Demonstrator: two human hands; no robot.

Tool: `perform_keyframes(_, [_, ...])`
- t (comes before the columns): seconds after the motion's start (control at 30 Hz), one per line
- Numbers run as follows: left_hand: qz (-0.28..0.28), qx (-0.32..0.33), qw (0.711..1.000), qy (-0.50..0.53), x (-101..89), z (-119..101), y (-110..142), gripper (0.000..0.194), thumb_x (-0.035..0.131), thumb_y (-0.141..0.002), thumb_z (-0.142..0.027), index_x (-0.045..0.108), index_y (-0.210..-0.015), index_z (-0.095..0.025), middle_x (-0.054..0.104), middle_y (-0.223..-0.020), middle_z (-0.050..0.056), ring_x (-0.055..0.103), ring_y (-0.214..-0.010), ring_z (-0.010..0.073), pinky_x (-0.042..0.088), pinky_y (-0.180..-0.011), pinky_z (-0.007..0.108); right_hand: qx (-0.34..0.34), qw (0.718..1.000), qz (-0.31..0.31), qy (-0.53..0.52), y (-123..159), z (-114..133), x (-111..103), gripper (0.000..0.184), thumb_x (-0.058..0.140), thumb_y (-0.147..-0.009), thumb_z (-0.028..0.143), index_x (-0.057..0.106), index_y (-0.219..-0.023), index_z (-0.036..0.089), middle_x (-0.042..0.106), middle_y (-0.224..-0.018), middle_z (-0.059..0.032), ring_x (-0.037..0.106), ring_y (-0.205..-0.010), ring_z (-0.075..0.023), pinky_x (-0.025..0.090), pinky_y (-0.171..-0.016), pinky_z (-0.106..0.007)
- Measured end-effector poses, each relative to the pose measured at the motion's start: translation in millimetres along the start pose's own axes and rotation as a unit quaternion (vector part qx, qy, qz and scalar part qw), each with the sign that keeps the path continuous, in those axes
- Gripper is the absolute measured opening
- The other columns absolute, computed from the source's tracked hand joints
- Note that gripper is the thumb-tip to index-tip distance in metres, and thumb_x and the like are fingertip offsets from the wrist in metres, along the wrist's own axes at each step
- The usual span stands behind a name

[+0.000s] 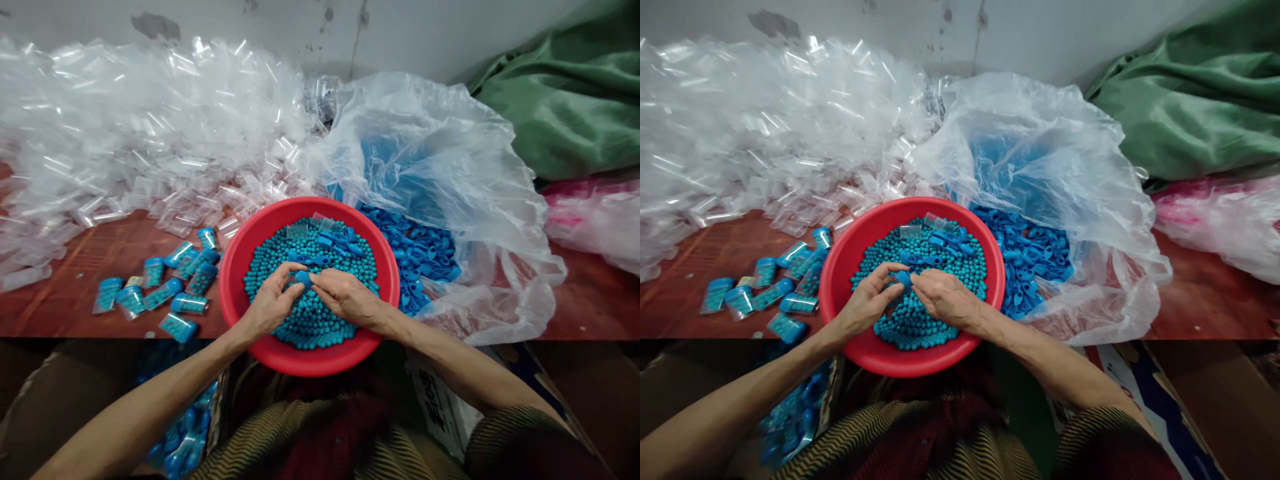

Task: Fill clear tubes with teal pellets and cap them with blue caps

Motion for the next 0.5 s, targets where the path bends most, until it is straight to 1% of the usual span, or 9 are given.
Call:
perform_keyframes(0.07, [0.029,-0.026,0.999,0.018,1.6,2.4,-1.7,0.037,0.054,-0.08,-0.04,0.042,-0.109,-0.02,0.044,-0.062,-0.008,0.042,-0.038,0.004,0.032,-0.034,0.016,0.042,0.995,0.039,-0.079,-2.5,-6.9,-3.7,0.024,0.048,-0.088,0.023,0.063,-0.103,0.012,0.064,-0.087,-0.0081,0.057,-0.079,-0.0158,0.045,-0.074,-0.029])
perform_keyframes(0.1, [0.047,-0.035,0.998,0.025,3.0,2.8,-2.2,0.04,0.054,-0.08,-0.042,0.04,-0.11,-0.02,0.046,-0.062,-0.008,0.044,-0.038,0.0048,0.032,-0.033,0.016,0.068,0.987,0.057,-0.133,-2.9,-10.8,-5.9,0.027,0.051,-0.086,0.024,0.062,-0.108,0.013,0.065,-0.093,-0.0076,0.059,-0.082,-0.0161,0.046,-0.076,-0.03])
perform_keyframes(0.17, [0.08,-0.035,0.996,0.033,5.5,1.5,-2.4,0.043,0.055,-0.079,-0.046,0.037,-0.109,-0.021,0.049,-0.063,-0.008,0.049,-0.039,0.0063,0.032,-0.033,0.016,0.127,0.959,0.074,-0.244,-2.1,-19.2,-9.9,0.035,0.054,-0.082,0.024,0.059,-0.115,0.014,0.065,-0.097,-0.0059,0.059,-0.083,-0.0152,0.048,-0.074,-0.03])
perform_keyframes(0.23, [0.105,-0.023,0.993,0.043,8.4,-1.4,-1.3,0.044,0.055,-0.079,-0.047,0.036,-0.108,-0.021,0.048,-0.061,-0.008,0.05,-0.039,0.0065,0.032,-0.033,0.015,0.188,0.92,0.053,-0.339,-0.6,-28.1,-12.2,0.042,0.058,-0.077,0.025,0.055,-0.117,0.013,0.063,-0.093,-0.0048,0.059,-0.076,-0.0135,0.05,-0.064,-0.028])
perform_keyframes(0.3, [0.119,-0.015,0.991,0.051,11.4,-3.8,0.6,0.042,0.055,-0.08,-0.046,0.035,-0.107,-0.021,0.046,-0.059,-0.009,0.049,-0.039,0.006,0.03,-0.034,0.015,0.239,0.883,0.017,-0.404,0.4,-35.7,-10.8,0.049,0.064,-0.07,0.027,0.052,-0.116,0.013,0.061,-0.09,-0.0042,0.058,-0.068,-0.0122,0.051,-0.054,-0.026])
perform_keyframes(0.37, [0.118,-0.014,0.991,0.055,13.4,-5.0,2.1,0.04,0.054,-0.082,-0.044,0.035,-0.108,-0.02,0.046,-0.059,-0.009,0.047,-0.038,0.0052,0.03,-0.034,0.015,0.267,0.86,-0.013,-0.435,0.2,-39.2,-7.2,0.051,0.068,-0.067,0.028,0.051,-0.113,0.014,0.061,-0.091,-0.0037,0.058,-0.063,-0.0112,0.051,-0.048,-0.025])
perform_keyframes(0.4, [0.11,-0.012,0.992,0.055,13.7,-5.5,2.4,0.04,0.054,-0.082,-0.042,0.035,-0.11,-0.02,0.047,-0.06,-0.009,0.046,-0.038,0.0048,0.03,-0.035,0.015,0.271,0.859,-0.023,-0.434,-0.4,-39.1,-5.8,0.048,0.067,-0.067,0.028,0.052,-0.111,0.015,0.061,-0.09,-0.0034,0.058,-0.062,-0.011,0.051,-0.048,-0.025])
perform_keyframes(0.43, [0.098,-0.007,0.994,0.054,13.4,-5.9,2.4,0.042,0.054,-0.082,-0.04,0.035,-0.114,-0.02,0.047,-0.061,-0.009,0.045,-0.039,0.0043,0.031,-0.036,0.016,0.265,0.869,-0.032,-0.418,-1.4,-37.4,-5.6,0.043,0.065,-0.07,0.028,0.053,-0.11,0.016,0.062,-0.089,-0.0031,0.059,-0.062,-0.0112,0.052,-0.049,-0.025])
perform_keyframes(0.5, [0.067,0.005,0.997,0.047,11.8,-5.9,2.1,0.048,0.054,-0.083,-0.037,0.033,-0.123,-0.021,0.045,-0.062,-0.009,0.042,-0.039,0.0036,0.033,-0.037,0.017,0.226,0.913,-0.051,-0.336,-3.3,-29.4,-9.3,0.034,0.058,-0.078,0.027,0.056,-0.11,0.016,0.064,-0.09,-0.0043,0.062,-0.072,-0.0142,0.054,-0.06,-0.028])
Point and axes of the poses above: each hand's wrist, its own y-axis away from the middle knuckle, its own x-axis out of the palm, z = x × y, the point moved 7 cm from there along -y, towards the middle knuckle
